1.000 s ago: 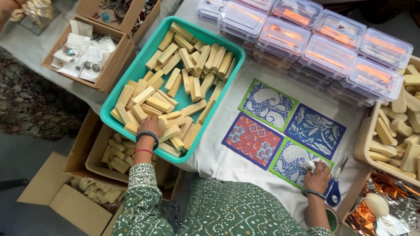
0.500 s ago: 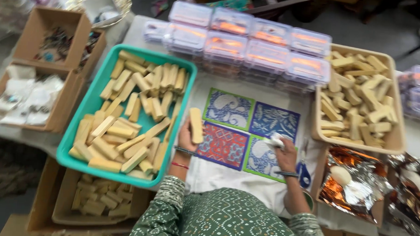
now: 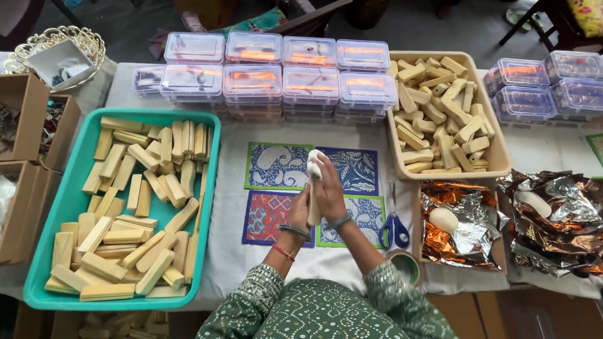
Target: The person wraps a small wooden block in copper foil, folds the edges, and places it into a clear plastic container. They then wipe the wooden block with a white cloth before placing it back into a tray.
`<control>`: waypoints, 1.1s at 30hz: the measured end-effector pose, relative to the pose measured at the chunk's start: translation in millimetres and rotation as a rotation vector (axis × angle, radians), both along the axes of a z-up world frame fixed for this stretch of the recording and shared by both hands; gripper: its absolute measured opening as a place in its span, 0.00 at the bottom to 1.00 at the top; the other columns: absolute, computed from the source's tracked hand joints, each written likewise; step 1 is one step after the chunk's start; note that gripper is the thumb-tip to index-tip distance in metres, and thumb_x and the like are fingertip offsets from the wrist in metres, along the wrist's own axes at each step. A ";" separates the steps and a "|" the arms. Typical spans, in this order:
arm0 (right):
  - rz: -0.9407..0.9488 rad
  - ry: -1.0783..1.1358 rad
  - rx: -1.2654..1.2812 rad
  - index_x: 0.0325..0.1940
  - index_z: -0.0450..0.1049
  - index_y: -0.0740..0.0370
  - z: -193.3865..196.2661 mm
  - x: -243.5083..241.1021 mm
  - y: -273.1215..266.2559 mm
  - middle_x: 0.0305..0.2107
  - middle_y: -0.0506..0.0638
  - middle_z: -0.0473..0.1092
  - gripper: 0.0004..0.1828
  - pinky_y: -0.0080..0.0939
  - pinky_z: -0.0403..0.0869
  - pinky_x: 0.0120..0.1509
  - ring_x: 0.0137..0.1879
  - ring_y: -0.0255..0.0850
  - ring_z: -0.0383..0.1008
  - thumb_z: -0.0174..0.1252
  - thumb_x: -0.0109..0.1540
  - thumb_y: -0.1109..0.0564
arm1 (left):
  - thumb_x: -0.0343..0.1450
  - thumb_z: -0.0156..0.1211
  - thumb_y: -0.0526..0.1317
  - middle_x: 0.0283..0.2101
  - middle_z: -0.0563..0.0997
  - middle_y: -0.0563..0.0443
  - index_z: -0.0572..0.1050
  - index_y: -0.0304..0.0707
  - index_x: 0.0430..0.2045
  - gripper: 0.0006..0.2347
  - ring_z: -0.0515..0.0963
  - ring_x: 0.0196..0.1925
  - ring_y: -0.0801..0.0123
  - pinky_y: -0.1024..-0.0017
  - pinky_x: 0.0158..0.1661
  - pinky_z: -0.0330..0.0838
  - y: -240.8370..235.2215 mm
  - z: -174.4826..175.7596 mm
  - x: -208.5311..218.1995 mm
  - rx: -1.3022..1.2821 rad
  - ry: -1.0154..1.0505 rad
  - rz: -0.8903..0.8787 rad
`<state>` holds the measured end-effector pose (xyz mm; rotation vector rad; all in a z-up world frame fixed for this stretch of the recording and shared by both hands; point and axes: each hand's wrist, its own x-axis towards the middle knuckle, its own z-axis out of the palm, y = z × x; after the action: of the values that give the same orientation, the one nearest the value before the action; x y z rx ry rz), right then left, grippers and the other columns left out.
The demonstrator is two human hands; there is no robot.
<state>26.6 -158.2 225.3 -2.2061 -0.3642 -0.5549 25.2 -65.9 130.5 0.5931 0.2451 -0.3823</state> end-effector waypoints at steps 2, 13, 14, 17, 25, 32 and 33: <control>0.039 0.181 0.203 0.67 0.68 0.63 15.6 1.9 -4.7 0.68 0.58 0.63 0.27 0.50 0.65 0.77 0.75 0.54 0.63 0.50 0.63 0.72 | 0.79 0.46 0.51 0.55 0.79 0.44 0.72 0.36 0.58 0.20 0.80 0.53 0.65 0.69 0.51 0.77 0.4 14.7 3.4 0.114 -0.131 0.029; 0.087 0.118 0.057 0.68 0.68 0.62 16.9 -43.4 3.8 0.69 0.58 0.62 0.30 0.52 0.59 0.79 0.76 0.55 0.59 0.50 0.60 0.69 | 0.76 0.40 0.47 0.47 0.82 0.51 0.74 0.39 0.52 0.18 0.83 0.47 0.70 0.74 0.45 0.80 2.1 30.0 -15.9 0.073 -0.001 0.077; 0.033 0.085 0.054 0.68 0.68 0.63 20.4 -26.1 1.2 0.68 0.59 0.62 0.28 0.52 0.60 0.77 0.74 0.55 0.59 0.50 0.61 0.69 | 0.79 0.41 0.46 0.46 0.82 0.53 0.74 0.38 0.53 0.17 0.82 0.45 0.72 0.75 0.42 0.78 -4.1 25.4 -13.5 0.241 0.024 0.047; 0.003 0.213 0.125 0.63 0.70 0.63 22.9 4.0 -8.1 0.59 0.59 0.67 0.24 0.49 0.69 0.68 0.64 0.52 0.70 0.53 0.61 0.66 | 0.82 0.44 0.45 0.43 0.80 0.51 0.74 0.33 0.52 0.15 0.79 0.40 0.72 0.75 0.37 0.76 -5.9 17.8 -10.5 0.215 -0.109 0.052; 0.072 0.413 0.595 0.56 0.72 0.64 -33.2 26.2 -29.4 0.45 0.55 0.74 0.13 0.42 0.75 0.55 0.51 0.43 0.76 0.54 0.66 0.66 | 0.78 0.54 0.41 0.40 0.81 0.51 0.75 0.38 0.50 0.10 0.80 0.34 0.69 0.74 0.30 0.75 -5.0 -14.9 -2.4 -0.263 0.096 0.035; 0.209 0.120 0.150 0.62 0.72 0.62 1.7 -51.4 -15.6 0.63 0.58 0.68 0.34 0.50 0.63 0.78 0.74 0.54 0.64 0.47 0.53 0.77 | 0.76 0.54 0.42 0.43 0.82 0.46 0.74 0.32 0.50 0.13 0.84 0.42 0.64 0.67 0.41 0.83 -2.8 -44.8 16.4 -0.408 0.155 0.137; 0.208 0.120 0.151 0.62 0.72 0.62 5.0 -63.7 -13.9 0.63 0.58 0.68 0.34 0.50 0.63 0.78 0.74 0.54 0.64 0.47 0.53 0.77 | 0.76 0.54 0.42 0.43 0.82 0.46 0.74 0.32 0.50 0.13 0.84 0.42 0.64 0.67 0.41 0.83 0.9 -31.6 11.6 -0.407 0.155 0.136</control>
<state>-37.1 -172.1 230.3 -2.0161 -0.4658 -0.3248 36.8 -65.0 98.9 0.1451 0.3433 -0.3346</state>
